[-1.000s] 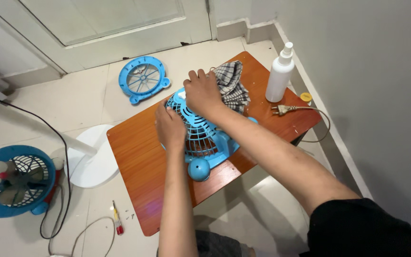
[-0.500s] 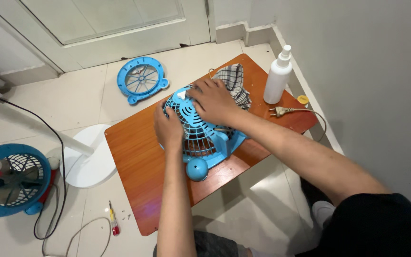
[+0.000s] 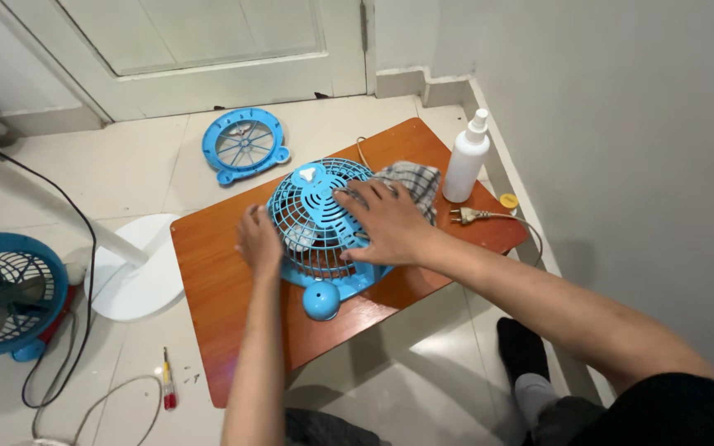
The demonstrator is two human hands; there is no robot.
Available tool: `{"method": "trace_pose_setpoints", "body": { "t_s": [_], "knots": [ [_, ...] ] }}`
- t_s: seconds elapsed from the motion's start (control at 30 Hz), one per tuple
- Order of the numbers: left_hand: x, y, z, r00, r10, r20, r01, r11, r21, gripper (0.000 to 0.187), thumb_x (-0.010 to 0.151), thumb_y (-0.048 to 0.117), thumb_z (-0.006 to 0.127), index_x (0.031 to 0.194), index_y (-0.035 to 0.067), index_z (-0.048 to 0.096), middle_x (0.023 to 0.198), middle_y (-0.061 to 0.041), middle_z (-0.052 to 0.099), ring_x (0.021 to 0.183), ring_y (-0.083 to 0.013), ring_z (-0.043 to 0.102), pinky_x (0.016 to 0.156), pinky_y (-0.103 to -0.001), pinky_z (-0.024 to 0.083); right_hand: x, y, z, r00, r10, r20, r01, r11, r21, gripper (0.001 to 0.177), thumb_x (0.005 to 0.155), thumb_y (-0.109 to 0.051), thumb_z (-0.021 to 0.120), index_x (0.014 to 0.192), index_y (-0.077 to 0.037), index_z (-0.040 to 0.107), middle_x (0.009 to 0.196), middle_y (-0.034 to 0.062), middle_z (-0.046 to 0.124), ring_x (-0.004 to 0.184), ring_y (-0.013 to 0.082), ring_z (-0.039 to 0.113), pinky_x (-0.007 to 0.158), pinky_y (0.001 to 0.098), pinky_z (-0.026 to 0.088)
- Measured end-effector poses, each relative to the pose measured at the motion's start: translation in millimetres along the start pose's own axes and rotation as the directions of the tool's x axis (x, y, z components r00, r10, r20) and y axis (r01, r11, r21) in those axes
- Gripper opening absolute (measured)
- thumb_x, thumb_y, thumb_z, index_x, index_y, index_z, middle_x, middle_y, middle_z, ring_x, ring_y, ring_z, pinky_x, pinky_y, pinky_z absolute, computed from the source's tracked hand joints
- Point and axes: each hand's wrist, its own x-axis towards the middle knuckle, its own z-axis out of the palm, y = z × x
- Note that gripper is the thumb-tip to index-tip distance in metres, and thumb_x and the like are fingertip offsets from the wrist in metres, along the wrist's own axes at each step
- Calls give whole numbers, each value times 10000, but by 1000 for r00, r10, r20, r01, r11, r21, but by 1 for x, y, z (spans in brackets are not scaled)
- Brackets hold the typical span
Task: The person wipes the front grille of a small blue fan with a cloth, then removes the grille to expose the blades. They spray cleaner onto the cloth and wipe the inner surface of the removed grille. The fan blades are not wiped in this clip.
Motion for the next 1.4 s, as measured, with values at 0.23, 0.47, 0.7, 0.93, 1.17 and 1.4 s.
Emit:
{"method": "trace_pose_setpoints", "body": {
  "t_s": [0.23,0.47,0.7,0.93,1.17,1.4],
  "knots": [
    [6,-37,-28,977,214,4,-198,896,397,362,991,343,510,1278,219,694,1440,-98,518,1332,-393,453,1089,-557,327,-10,-23,-15,976,164,142,-128,964,-235,1076,748,-617,734,1529,-14,305,1420,216,438,1246,381,467,971,590,403],
    [14,-36,-16,981,180,67,-192,931,309,359,953,274,552,1252,204,738,1304,-167,590,1208,-402,556,1025,-515,465,-15,-24,-7,971,201,130,-167,958,-233,1024,783,-600,740,1439,84,350,1234,197,514,1114,338,552,812,469,534],
    [39,-56,3,985,49,168,-70,990,120,472,890,241,535,1326,219,713,1322,-218,682,1241,-410,654,1120,-463,494,-17,-18,2,976,201,80,-195,977,-82,1031,757,-560,783,1422,93,340,1194,236,516,1058,394,592,807,487,550],
    [31,-46,7,991,-74,112,55,986,157,517,860,282,551,1367,273,657,1446,-199,499,1349,-430,466,1136,-510,360,-21,-12,2,957,264,119,-278,953,125,972,761,-521,804,1419,24,340,1248,303,470,1019,494,608,850,547,532],
    [18,-25,2,984,-132,121,115,983,142,484,915,306,484,1368,218,629,1510,-136,503,1411,-396,439,1172,-522,343,-31,-16,-1,948,317,31,-309,890,336,885,775,-447,782,1418,-19,350,1293,293,455,1087,511,594,882,578,520],
    [14,-18,4,984,-96,150,71,984,163,606,917,282,476,1513,179,429,1555,-170,419,1422,-448,364,1172,-546,283,-44,-16,19,907,399,-136,-260,782,567,730,900,-365,703,1403,2,323,1350,308,395,1163,489,596,948,534,509]
  ]
}}
